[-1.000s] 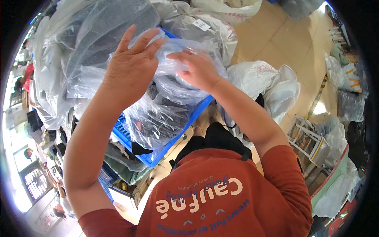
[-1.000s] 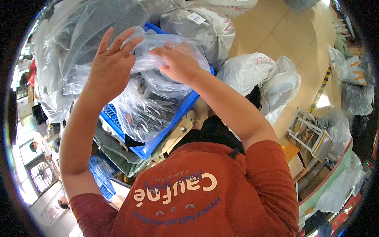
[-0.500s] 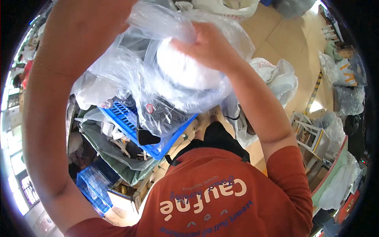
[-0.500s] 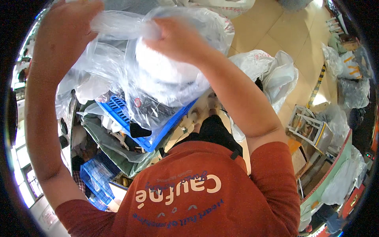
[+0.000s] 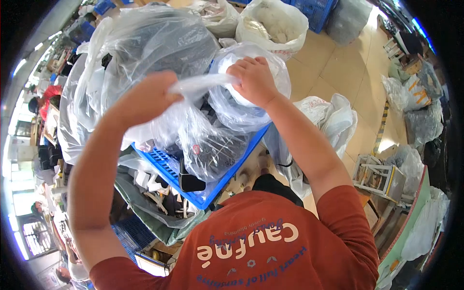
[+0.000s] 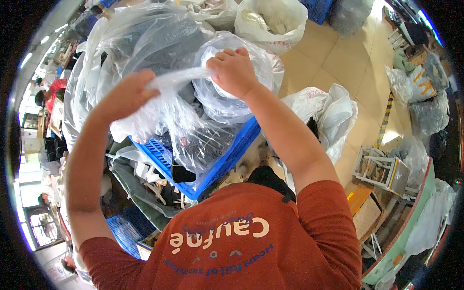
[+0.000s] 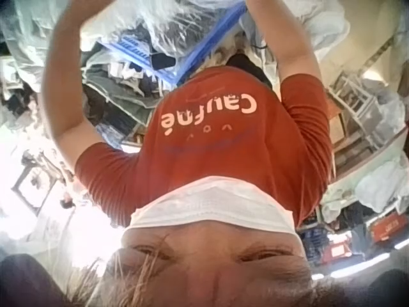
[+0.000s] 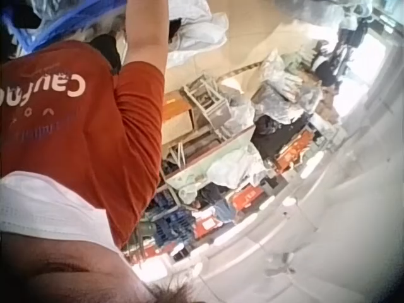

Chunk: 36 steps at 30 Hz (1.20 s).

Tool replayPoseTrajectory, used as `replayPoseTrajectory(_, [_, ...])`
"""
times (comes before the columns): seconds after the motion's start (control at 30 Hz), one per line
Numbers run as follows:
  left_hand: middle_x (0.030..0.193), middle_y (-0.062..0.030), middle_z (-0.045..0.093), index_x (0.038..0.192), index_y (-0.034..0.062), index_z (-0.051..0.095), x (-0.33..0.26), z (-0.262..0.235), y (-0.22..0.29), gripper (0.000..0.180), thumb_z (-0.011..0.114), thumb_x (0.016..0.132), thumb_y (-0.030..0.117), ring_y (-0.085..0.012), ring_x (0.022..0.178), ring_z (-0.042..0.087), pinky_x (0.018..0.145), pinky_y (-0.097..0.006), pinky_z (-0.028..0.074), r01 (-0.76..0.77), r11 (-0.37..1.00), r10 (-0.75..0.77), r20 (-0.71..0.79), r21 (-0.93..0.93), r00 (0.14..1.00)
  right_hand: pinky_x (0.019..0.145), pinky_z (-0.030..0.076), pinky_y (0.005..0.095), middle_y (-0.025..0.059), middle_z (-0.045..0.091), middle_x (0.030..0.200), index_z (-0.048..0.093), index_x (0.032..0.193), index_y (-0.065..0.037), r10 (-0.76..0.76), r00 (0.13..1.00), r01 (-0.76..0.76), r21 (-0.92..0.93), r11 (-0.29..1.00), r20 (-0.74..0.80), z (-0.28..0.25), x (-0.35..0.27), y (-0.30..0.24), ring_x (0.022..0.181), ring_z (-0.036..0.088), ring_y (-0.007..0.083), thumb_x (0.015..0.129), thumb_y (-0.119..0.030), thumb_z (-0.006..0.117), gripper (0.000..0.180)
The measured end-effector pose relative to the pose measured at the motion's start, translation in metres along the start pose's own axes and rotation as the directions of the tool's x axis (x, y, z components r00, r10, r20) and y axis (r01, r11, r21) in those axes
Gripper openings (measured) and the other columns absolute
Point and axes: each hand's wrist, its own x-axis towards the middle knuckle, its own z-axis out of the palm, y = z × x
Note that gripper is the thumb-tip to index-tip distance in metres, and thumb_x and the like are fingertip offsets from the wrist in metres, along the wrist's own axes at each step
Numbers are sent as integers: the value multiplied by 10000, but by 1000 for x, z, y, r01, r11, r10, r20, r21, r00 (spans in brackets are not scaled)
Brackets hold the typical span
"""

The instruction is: Packing individual shoes into plastic bags and placing them into a blue storage crate.

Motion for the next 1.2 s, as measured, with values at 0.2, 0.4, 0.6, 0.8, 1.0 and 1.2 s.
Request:
replayPoseTrajectory(0.2, [763,-64,588,937,14,578,-21,94,24,253,626,716,128,-146,607,571,536,-268,485,422,1,-114,420,-906,901,739,374,409,64,604,862,589,840,-138,483,866,-427,314,848,-125,22,2,-17,817,546,268,724,-37,527,166])
replayPoseTrajectory(0.4, [987,-109,596,1145,-1,479,24,189,77,341,558,824,81,-200,855,603,781,-326,488,26,-337,37,14,-941,999,620,435,255,3,564,844,586,987,-91,654,518,-516,811,-274,551,24,7,-16,718,509,103,857,-192,548,169])
replayPoseTrajectory(0.6, [1089,-122,550,1214,0,425,93,234,83,379,530,855,66,-209,983,556,846,-293,453,-214,448,-569,-462,-868,681,743,503,309,65,612,980,587,1008,-46,217,570,-294,443,-847,793,-1,-29,10,856,593,172,831,-176,591,220])
replayPoseTrajectory(0.8, [1115,-120,536,1221,4,418,61,233,60,396,536,853,91,-219,1004,542,869,-305,438,-263,243,-536,-355,-934,766,789,442,312,88,619,940,614,859,-19,-131,850,-506,860,57,509,-45,-25,32,868,567,168,797,-174,634,168])
replayPoseTrajectory(1.0, [1145,-116,518,1230,9,409,55,210,24,417,543,851,121,-231,1029,526,896,-319,420,-263,-47,-458,-214,-964,863,714,442,322,91,605,819,628,830,-72,-590,677,-339,898,280,440,-57,-23,45,754,575,221,684,-75,630,147])
replayPoseTrajectory(1.2, [1176,-113,500,1239,13,401,47,207,24,440,549,849,151,-243,1055,510,923,-334,402,-223,-327,-361,-97,-918,928,765,395,371,112,552,843,601,820,-59,-85,993,25,568,822,79,-64,-38,-1,840,513,291,642,-40,582,179])
